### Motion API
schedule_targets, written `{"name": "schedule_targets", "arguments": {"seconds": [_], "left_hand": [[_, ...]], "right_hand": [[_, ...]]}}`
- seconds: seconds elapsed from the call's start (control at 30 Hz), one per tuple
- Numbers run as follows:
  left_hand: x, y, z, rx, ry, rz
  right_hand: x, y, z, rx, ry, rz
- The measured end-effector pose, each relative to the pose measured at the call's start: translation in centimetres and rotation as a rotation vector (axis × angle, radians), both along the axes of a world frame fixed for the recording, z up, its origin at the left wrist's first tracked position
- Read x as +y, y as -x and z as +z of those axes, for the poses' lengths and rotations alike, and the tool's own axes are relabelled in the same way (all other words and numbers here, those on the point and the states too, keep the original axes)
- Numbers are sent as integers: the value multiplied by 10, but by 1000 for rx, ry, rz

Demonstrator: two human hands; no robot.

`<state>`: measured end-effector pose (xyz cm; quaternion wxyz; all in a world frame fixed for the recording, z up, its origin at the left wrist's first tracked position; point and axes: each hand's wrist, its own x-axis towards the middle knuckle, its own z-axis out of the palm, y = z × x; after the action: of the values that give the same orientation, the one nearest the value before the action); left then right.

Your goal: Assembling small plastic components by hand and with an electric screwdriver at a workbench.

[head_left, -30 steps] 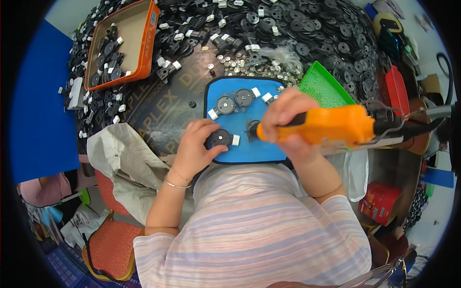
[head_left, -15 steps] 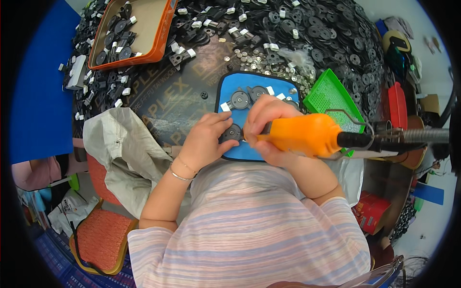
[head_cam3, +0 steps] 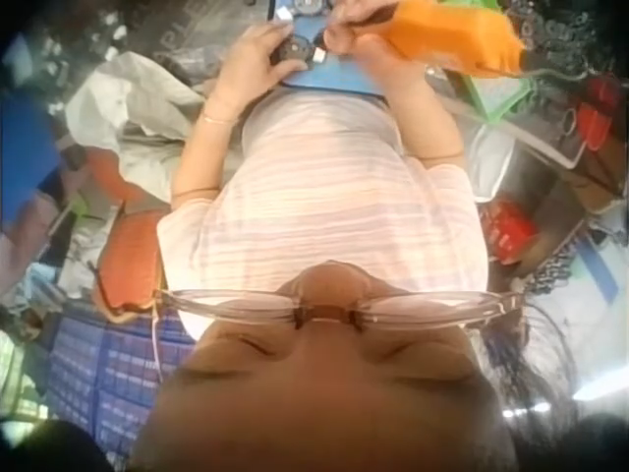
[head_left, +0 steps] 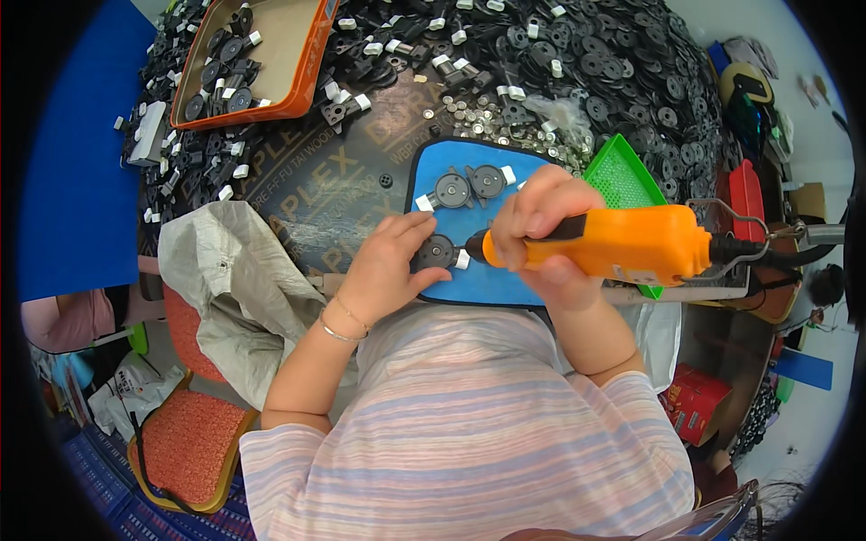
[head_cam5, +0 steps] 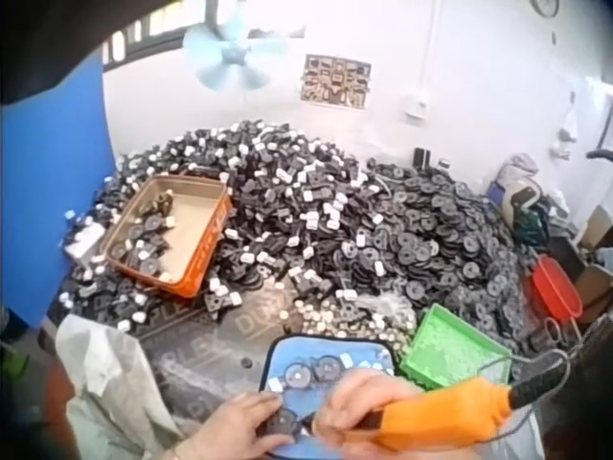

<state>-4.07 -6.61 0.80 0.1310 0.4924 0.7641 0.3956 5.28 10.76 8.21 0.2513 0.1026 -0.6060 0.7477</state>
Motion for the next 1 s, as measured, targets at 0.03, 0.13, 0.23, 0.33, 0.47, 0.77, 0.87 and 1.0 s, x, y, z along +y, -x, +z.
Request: {"name": "schedule_targets", "arguments": {"seconds": [0.03, 0.13, 0.23, 0.33, 0.47, 0.77, 0.87, 1.0], "left_hand": [[1, -1, 3, -3, -21, 31], [4, -5, 10, 21, -70, 42], [9, -8, 2, 20, -135, 6], [11, -9, -5, 54, -180, 38], [12, -10, -6, 23, -179, 66], [10, -10, -8, -23, -186, 95], [11, -11, -7, -15, -186, 101], [10, -11, -7, 19, -168, 97]], "right_hand": [[-1, -1, 3, -1, 51, 13], [2, -1, 2, 36, 136, 59], [2, -2, 2, 79, 181, 106], [1, -7, 9, 49, 192, 104], [1, -12, 14, 0, 188, 108], [0, -11, 14, 12, 126, 82], [-5, -9, 12, 38, 84, -1], [-3, -8, 10, 55, 23, 9]]}}
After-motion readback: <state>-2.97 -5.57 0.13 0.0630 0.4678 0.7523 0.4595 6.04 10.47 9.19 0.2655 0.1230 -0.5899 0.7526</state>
